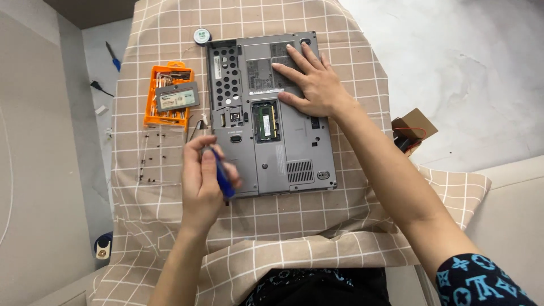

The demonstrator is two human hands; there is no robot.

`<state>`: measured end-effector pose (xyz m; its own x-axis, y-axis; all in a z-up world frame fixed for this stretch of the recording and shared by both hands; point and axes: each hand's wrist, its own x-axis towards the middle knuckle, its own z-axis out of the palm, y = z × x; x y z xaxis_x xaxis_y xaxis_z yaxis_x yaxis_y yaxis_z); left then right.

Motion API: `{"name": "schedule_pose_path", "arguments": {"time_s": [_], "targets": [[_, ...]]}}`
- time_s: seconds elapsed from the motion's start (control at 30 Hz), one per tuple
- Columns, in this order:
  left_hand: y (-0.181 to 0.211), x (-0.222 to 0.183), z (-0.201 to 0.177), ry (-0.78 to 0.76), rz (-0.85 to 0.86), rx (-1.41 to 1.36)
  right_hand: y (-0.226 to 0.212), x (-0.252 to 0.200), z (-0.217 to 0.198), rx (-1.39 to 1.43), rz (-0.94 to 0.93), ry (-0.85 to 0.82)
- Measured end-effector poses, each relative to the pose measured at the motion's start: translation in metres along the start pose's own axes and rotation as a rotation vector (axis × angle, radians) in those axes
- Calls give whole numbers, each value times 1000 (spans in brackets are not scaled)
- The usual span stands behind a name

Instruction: The person repairs or disassembles a laptop using a screwdriver.

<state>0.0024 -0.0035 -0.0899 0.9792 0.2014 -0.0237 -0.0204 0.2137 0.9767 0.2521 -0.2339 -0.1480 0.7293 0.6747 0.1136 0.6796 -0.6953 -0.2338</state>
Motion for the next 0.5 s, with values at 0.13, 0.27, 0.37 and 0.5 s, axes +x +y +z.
{"name": "schedule_pose_path", "arguments": {"time_s": [0.13, 0.27, 0.37, 0.5], "targets": [[-23, -1, -10, -27, -24, 513, -8, -2, -7, -10, 78, -72], [25, -2, 12, -198, -14, 1219, -15, -4, -14, -8, 127, -78], [43, 0, 13, -228, -257, 1415, -13, -9, -13, -28, 142, -67], [25, 2, -8, -186, -229, 1433, -9, -20, -11, -24, 231, -86]]}}
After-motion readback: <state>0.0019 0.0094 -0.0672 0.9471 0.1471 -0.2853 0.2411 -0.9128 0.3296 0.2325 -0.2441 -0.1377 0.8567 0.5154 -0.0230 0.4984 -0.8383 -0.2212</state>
